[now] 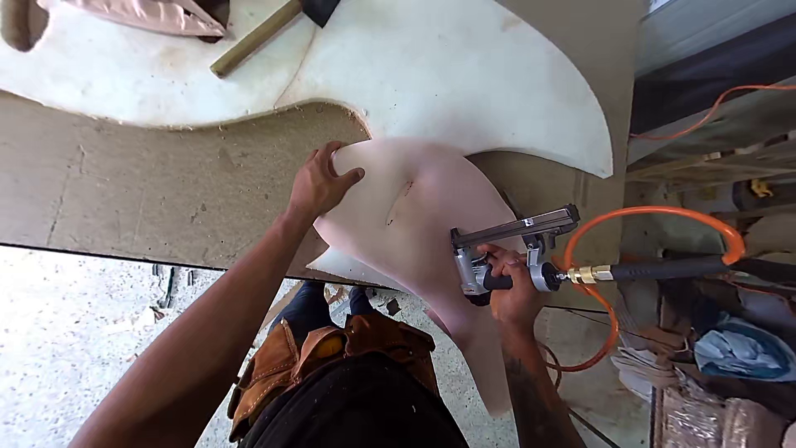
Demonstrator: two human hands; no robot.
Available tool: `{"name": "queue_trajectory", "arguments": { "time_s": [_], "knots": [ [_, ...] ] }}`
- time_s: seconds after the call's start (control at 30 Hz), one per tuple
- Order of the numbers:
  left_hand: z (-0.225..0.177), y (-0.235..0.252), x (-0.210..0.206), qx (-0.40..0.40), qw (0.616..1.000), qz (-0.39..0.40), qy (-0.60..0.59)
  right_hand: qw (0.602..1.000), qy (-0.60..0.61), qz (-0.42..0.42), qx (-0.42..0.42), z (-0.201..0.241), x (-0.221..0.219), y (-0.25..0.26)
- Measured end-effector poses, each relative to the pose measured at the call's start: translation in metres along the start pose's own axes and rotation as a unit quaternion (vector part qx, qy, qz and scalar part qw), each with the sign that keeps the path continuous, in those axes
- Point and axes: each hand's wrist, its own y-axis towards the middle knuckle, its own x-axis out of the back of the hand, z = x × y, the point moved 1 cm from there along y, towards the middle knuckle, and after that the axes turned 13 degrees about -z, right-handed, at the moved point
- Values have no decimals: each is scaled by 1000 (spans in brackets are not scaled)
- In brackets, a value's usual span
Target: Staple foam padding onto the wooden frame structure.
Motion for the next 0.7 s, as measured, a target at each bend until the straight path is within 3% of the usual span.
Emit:
{"name": "queue_trajectory", "arguments": {
  "time_s": [0.13,0.33,0.5,0.6,0.7],
  "knots": [
    [-6,22,-1,17,999,48,14,999,5,-47,15,2,-5,-12],
    [-29,44,-9,-67,990,87,86,991,-33,-125,24,14,8,-52],
    [-44,70,2,-4,972,237,6,978,-11,-210,3,28,45,-100],
    [-81,45,34,35,945,323,-47,963,10,-267,27,36,72,-125],
    [-99,6,63,22,942,330,-56,944,15,-326,50,42,102,-148]
  ]
}}
